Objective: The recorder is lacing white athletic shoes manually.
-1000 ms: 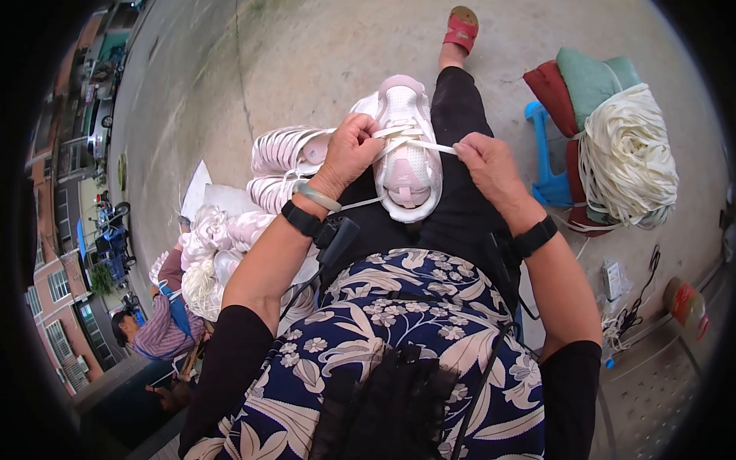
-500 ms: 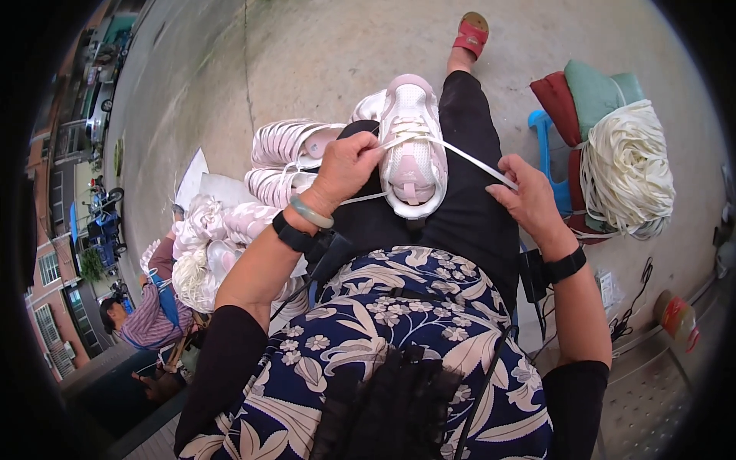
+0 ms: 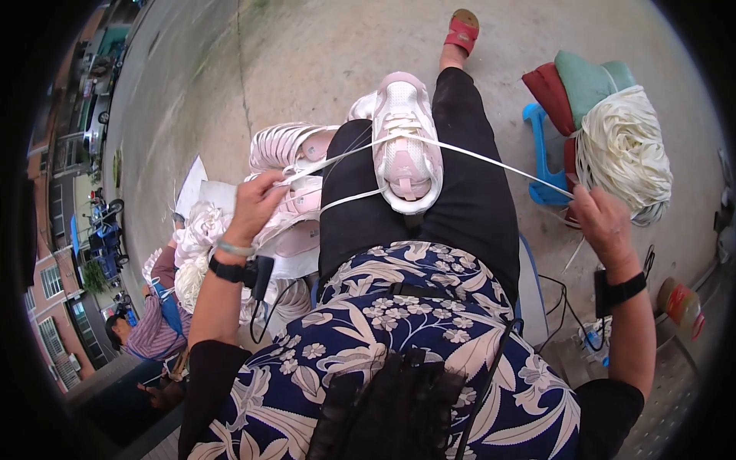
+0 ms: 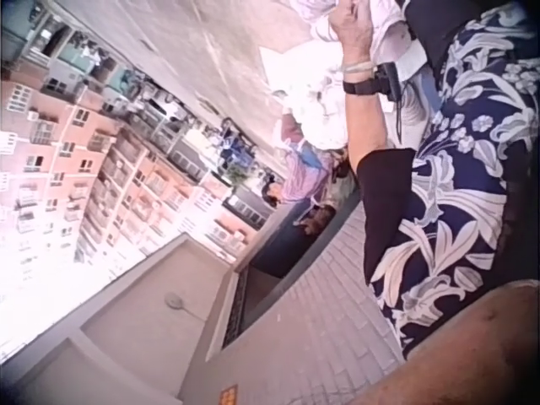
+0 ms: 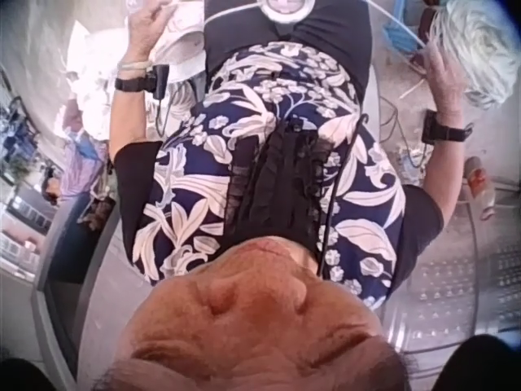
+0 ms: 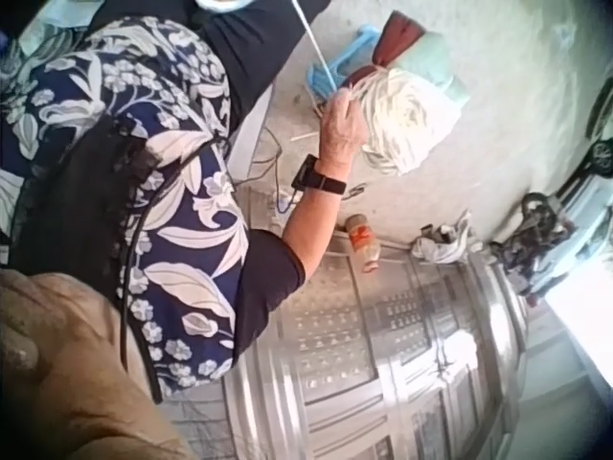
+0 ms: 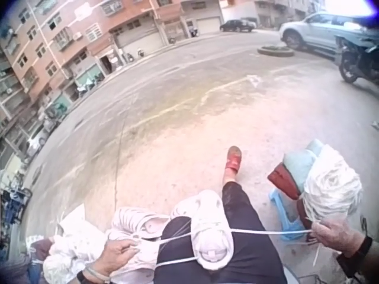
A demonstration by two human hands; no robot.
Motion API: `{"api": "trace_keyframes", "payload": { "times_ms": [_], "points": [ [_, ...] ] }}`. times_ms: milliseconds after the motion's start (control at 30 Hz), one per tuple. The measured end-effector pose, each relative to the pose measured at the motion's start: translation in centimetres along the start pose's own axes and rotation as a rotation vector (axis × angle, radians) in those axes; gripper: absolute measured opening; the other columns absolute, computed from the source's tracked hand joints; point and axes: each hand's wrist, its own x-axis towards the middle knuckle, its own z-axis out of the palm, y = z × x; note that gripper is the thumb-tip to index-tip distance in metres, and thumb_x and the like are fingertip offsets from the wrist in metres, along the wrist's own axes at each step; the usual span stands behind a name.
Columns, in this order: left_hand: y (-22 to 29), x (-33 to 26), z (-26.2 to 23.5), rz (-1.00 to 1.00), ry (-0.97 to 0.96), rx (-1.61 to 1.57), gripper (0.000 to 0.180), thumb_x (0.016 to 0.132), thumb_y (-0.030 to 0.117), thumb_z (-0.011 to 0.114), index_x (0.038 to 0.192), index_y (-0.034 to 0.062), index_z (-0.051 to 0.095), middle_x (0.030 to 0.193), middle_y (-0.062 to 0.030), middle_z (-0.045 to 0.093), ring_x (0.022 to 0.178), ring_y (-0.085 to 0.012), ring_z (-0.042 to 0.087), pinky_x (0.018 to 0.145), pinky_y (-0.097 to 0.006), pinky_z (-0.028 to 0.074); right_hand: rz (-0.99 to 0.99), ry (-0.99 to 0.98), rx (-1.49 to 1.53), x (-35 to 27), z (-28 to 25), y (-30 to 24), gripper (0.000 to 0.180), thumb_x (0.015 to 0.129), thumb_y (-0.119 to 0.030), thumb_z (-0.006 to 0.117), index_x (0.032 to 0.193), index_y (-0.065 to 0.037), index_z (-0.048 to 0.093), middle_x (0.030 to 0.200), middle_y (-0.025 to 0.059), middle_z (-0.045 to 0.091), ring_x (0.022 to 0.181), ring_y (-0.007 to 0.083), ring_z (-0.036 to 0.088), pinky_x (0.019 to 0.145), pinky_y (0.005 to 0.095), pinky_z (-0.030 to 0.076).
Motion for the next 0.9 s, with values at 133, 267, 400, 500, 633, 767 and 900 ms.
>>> {"api": "trace_keyframes", "payload": {
  "times_ms": [133,267,400,500,633,767,900],
  "points": [
    [-1.5,-3.2,-4.7,-0.141,0.026,0.081,0.01,0.078,0.006,0.065,0.082,-0.0026,0.064,0.065,-0.0047,0.061,0.06,-0.0081,0.053,0.056,-0.023,0.043,0.035,-0.044,-0.075,-3.8,-2.1,3.3,0.026,0.075,-0.002,0.059,0.1,-0.006,0.056,0.068,0.0089,0.048,0.058,0.0261,0.052,0.048,0.036,0.041],
    [-2.8,-6.6,-9.1,-0.262,0.074,0.106,0.011,0.079,0.007,0.064,0.082,-0.0032,0.064,0.067,-0.0049,0.061,0.062,-0.0086,0.053,0.058,-0.023,0.044,0.103,-0.02,-0.202,-8.0,-4.2,7.3,0.029,0.077,0.001,0.057,0.106,-0.005,0.056,0.078,0.0125,0.056,0.065,0.0298,0.056,0.055,0.0365,0.045],
    [-4.3,-7.8,-12.0,-0.164,0.15,0.336,0.011,0.083,0.01,0.06,0.086,-0.0011,0.063,0.069,-0.0082,0.061,0.062,-0.014,0.055,0.06,-0.025,0.044,0.18,-0.017,-0.402,-14.5,-7.7,14.8,0.034,0.081,0.005,0.055,0.114,-0.003,0.054,0.103,0.0164,0.06,0.09,0.0316,0.06,0.073,0.0362,0.05],
    [-7.8,-9.5,-16.1,-0.046,0.256,0.728,0.013,0.086,0.012,0.056,0.088,0.0009,0.061,0.069,-0.012,0.06,0.061,-0.0217,0.056,0.059,-0.029,0.045,0.209,-0.026,-0.514,-15.7,-9.5,18.6,0.033,0.082,0.007,0.053,0.114,-0.003,0.054,0.105,0.0151,0.06,0.097,0.0311,0.059,0.078,0.0359,0.049],
    [-7.2,-8.1,-17.7,-0.267,0.356,0.767,0.019,0.089,0.016,0.05,0.079,0.001,0.056,0.066,-0.0161,0.056,0.058,-0.0279,0.052,0.055,-0.036,0.041,0.615,0.034,-0.39,-12.2,-8.7,17.0,0.029,0.091,-0.012,0.048,0.119,-0.006,0.053,0.106,0.0081,0.059,0.095,0.0187,0.058,0.077,0.0282,0.048],
    [-10.8,-6.6,-12.4,-0.61,0.404,0.203,0.026,0.086,0.024,0.048,0.069,0.0046,0.051,0.055,-0.0075,0.046,0.049,-0.0177,0.047,0.046,-0.032,0.037,1.159,0.079,0.871,-3.4,-1.0,6.6,0.022,0.089,-0.031,0.051,0.084,-0.012,0.059,0.063,-0.0044,0.052,0.053,0.0032,0.046,0.047,0.0176,0.036],
    [0.5,0.3,1.1,-0.708,-0.048,-0.798,0.013,0.085,0.018,0.054,0.075,0.0091,0.052,0.059,0.0013,0.047,0.041,-0.0063,0.04,0.035,-0.02,0.028,1.22,-0.22,1.607,4.8,3.8,-5.6,0.016,0.085,-0.022,0.057,0.089,-0.007,0.056,0.065,0.0016,0.057,0.051,0.008,0.052,0.049,0.0197,0.042]
  ]
}}
